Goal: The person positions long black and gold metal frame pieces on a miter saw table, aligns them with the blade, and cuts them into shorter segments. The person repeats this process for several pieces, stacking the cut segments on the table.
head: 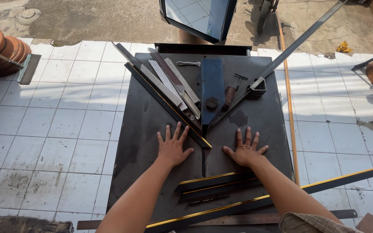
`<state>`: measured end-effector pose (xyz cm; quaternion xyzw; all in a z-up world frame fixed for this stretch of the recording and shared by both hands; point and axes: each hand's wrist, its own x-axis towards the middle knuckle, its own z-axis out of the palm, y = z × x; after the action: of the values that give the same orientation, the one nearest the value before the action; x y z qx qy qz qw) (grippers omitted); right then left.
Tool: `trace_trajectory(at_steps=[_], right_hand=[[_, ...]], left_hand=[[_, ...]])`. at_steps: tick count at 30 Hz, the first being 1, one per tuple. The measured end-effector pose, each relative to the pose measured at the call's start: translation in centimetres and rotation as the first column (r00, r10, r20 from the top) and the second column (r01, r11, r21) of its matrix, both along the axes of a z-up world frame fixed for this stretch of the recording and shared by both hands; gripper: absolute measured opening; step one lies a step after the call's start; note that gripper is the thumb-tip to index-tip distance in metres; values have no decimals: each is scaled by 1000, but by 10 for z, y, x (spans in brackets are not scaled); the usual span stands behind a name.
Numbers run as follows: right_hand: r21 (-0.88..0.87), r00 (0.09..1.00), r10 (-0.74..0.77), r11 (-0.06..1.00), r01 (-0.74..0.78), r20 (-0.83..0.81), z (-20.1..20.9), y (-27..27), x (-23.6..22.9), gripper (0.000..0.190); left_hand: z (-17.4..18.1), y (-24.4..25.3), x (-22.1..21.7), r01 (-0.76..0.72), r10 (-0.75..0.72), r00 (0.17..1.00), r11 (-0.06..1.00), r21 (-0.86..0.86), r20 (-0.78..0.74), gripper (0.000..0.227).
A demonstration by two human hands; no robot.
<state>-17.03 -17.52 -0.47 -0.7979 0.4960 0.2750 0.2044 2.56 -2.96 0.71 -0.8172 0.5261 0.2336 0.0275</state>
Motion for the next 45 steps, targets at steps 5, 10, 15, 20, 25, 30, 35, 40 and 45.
trace_trajectory(at_steps=[5, 10, 15, 20, 25, 30, 35, 40, 45], right_hand=[[28, 1000, -7, 1000, 8, -23, -5, -6, 1, 85], [38, 999, -14, 999, 15, -31, -6, -7, 3, 86], [25, 999, -3, 1000, 4, -33, -11, -12, 4, 87], [21, 999, 0, 1000, 1, -40, -11, -13, 4, 87], [13, 999, 5, 1000, -4, -40, -15, -13, 4, 88], [-12, 1000, -2, 1000, 2, -17, -17, -10, 3, 88], [-35, 1000, -1, 999, 2, 4, -18, -8, 0, 87], [-48, 1000, -4, 999, 5, 17, -21, -14, 4, 87], [-60, 999, 4, 998, -2, 40, -15, -28, 16, 85]], left_hand=[[-6, -10, 9, 13, -12, 1000, 999, 40, -13, 84], [-9, -12, 8, -10, 11, 999, 1000, 30, -35, 86], [1, -13, 7, -3, 4, 998, 1000, 16, -60, 80], [1, -13, 5, -3, 3, 999, 1000, 9, -51, 77], [1, -12, 5, 3, -3, 999, 1000, 3, -47, 76], [7, -11, 4, 5, -4, 998, 999, 32, -55, 74], [10, -11, 1, 0, 3, 999, 998, 60, -51, 69], [20, -18, 5, -1, 6, 998, 997, 71, -70, 70], [12, -37, 15, -2, 6, 999, 994, 108, -37, 73]])
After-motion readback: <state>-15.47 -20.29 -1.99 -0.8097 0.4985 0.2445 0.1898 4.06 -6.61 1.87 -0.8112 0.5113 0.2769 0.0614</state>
